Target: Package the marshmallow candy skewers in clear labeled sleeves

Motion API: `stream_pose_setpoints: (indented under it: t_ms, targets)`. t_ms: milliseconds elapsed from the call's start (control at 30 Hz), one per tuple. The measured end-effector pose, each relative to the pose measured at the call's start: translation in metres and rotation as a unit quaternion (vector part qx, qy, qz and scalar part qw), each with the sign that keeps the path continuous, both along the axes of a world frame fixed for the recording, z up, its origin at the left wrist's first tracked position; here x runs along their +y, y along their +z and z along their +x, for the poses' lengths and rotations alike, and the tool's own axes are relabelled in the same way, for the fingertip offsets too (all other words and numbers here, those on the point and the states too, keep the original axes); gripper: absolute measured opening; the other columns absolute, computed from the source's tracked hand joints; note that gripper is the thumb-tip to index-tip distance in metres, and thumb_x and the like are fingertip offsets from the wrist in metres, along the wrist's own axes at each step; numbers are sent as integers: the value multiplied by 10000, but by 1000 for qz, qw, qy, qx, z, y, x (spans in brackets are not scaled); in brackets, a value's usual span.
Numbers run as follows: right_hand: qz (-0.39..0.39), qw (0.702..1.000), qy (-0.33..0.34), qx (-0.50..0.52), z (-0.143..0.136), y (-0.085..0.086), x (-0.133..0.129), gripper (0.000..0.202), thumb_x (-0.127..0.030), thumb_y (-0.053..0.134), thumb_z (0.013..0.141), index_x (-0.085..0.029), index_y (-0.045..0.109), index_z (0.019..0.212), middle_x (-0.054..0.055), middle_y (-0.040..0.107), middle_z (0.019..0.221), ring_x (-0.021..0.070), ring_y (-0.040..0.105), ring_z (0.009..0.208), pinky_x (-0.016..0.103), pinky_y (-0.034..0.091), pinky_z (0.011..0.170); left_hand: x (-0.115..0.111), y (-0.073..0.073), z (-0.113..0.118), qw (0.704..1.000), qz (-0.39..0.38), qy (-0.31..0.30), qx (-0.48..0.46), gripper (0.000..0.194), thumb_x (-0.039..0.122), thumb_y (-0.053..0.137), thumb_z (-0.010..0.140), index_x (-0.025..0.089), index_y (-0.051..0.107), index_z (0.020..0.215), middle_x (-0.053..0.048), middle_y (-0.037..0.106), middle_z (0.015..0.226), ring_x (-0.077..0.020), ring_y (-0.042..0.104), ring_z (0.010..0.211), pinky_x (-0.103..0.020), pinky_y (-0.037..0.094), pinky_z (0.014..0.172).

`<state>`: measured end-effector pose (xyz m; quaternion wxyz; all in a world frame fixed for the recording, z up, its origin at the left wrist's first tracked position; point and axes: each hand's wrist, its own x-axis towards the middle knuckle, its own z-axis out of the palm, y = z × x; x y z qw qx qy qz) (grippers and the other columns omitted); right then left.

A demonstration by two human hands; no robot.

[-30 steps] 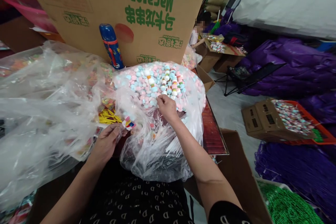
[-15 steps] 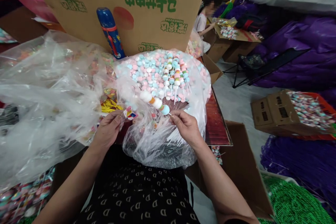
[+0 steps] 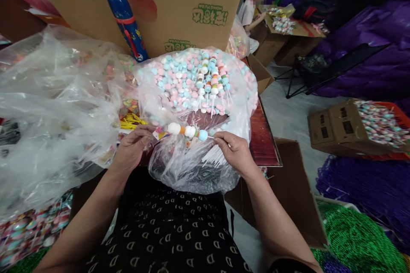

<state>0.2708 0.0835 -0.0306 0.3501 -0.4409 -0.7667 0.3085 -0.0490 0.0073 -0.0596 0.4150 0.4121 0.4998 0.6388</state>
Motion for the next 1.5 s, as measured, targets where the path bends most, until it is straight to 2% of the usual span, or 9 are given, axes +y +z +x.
stream_pose_setpoints:
  t_ms: [267, 500, 633, 767, 933, 1133, 1267, 1367, 1500]
  targets:
    - [14, 1000, 10, -19, 10, 9, 0, 172, -400, 691, 926, -263, 787, 886, 53, 815, 899, 231, 764, 833, 370, 617, 803, -3, -2, -5, 992, 37, -30, 113, 32, 280, 792, 849, 252, 788, 835, -63, 707, 1159, -227, 641, 1170, -417, 464, 1091]
    - [-71, 997, -21, 37, 19, 11, -1, 251, -476, 726, 895, -230, 753, 858, 26, 750, 764, 187, 692, 728, 323, 555, 708, -6, 6, -7, 973, 62, -39, 220, 33, 275, 768, 874, 252, 784, 857, -63, 698, 1167, -243, 640, 1179, -432, 469, 1091]
    - [-151, 977, -20, 149, 2, 10, -12, 325, -546, 723, 902, -223, 704, 874, 24, 752, 760, 170, 664, 689, 316, 553, 681, -5, 2, -6, 964, 81, -44, 249, 52, 283, 746, 903, 249, 774, 876, -58, 702, 1172, -228, 652, 1148, -424, 497, 1055]
    - [-171, 963, 16, 209, -33, 8, -24, 377, -594, 710, 910, -219, 676, 905, 35, 779, 846, 167, 670, 725, 324, 565, 711, -3, -2, -1, 947, 107, -49, 298, 80, 316, 738, 919, 248, 771, 895, -48, 706, 1141, -185, 678, 981, -381, 558, 919]
    - [-157, 968, 55, 188, -60, 0, -31, 367, -585, 644, 963, -220, 677, 935, 28, 751, 873, 171, 680, 803, 317, 552, 765, -3, -6, 6, 928, 113, -49, 351, 140, 353, 707, 948, 246, 781, 896, -31, 724, 900, -177, 686, 850, -341, 574, 804]
    - [-94, 986, 84, 112, -65, -11, -37, 301, -501, 551, 1035, -226, 665, 992, 48, 736, 962, 192, 682, 895, 328, 533, 815, -3, -11, 14, 922, 116, -50, 366, 147, 375, 684, 959, 238, 737, 974, -20, 732, 854, -180, 686, 805, -348, 583, 792]
    - [-109, 981, 124, 101, -68, -12, -41, 272, -475, 530, 1048, -232, 644, 999, 59, 735, 1053, 194, 674, 926, 330, 530, 840, -1, -11, 19, 935, 109, -36, 336, 232, 337, 697, 941, 224, 654, 1139, -36, 696, 989, -169, 674, 878, -358, 579, 874]
    - [-148, 973, 146, 95, -70, -15, -43, 301, -500, 512, 1052, -233, 634, 987, 29, 703, 941, 171, 633, 824, 299, 511, 769, -1, -12, 21, 926, 143, -38, 349, 105, 309, 669, 952, 212, 681, 993, -67, 688, 1084, -186, 674, 932, -414, 572, 937]
    - [-163, 965, 180, 97, -72, -21, -44, 361, -562, 493, 1046, -235, 631, 978, 12, 656, 877, 166, 603, 801, 301, 499, 768, -3, -14, 24, 926, 150, -61, 342, 118, 269, 632, 969, 207, 715, 911, -88, 677, 1168, -170, 664, 858, -417, 598, 871]
